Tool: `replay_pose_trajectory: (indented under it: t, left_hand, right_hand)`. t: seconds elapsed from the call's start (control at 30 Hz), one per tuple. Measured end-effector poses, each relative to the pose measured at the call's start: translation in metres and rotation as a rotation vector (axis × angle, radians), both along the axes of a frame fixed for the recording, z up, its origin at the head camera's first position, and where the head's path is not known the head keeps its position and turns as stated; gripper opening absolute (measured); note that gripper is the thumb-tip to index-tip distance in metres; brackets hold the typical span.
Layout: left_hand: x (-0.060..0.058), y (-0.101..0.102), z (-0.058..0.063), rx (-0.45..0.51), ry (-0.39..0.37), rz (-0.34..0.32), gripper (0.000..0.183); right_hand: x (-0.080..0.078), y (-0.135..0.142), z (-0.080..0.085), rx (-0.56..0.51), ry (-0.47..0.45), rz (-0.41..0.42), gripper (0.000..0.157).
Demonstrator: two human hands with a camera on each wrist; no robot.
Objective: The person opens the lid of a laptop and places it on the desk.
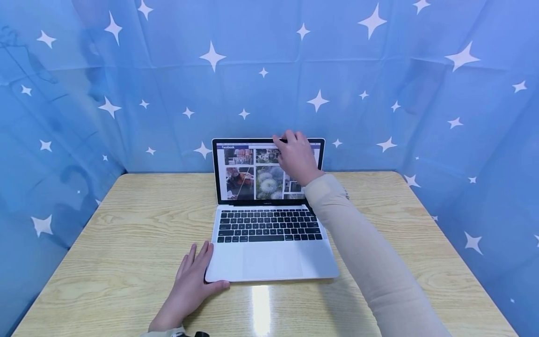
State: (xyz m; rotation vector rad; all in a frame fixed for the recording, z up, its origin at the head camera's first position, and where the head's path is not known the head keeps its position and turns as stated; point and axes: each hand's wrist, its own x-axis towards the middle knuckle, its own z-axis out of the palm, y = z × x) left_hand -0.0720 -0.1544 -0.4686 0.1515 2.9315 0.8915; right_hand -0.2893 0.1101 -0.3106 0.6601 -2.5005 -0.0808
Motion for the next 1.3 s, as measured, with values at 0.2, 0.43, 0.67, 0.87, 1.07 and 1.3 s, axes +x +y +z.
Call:
replay_pose_trajectory:
  t: [0.2,0.43,0.67,0.87,1.07,1.3]
  left_hand:
    - [0.0,0.0,0.0,-0.005,0.007,0.0,0.11]
    - [0.001,0.0,0.0,-0.007,-0.003,0.0,0.11]
    - [0.002,0.0,0.002,0.0,0.008,-0.007,0.11]
    - [0.002,0.0,0.002,-0.006,0.011,-0.005,0.11]
    - [0.003,0.001,0.002,-0.014,0.025,-0.003,0.11]
    - [0.002,0.001,0.003,-0.018,-0.001,0.008,0.109]
  right_hand:
    - [0.001,0.0,0.001,0.002,0.009,0.004,0.047]
    - [0.004,-0.002,0.002,0.015,0.005,-0.005,0.048]
    - [0.001,0.0,0.004,0.059,-0.001,0.004,0.049]
    - [-0.004,0.0,0.005,0.083,-0.041,0.009,0.05]
    - [-0.008,0.0,0.006,0.099,-0.082,0.003,0.053]
    - [-0.009,-0.002,0.007,0.076,-0.112,-0.001,0.053]
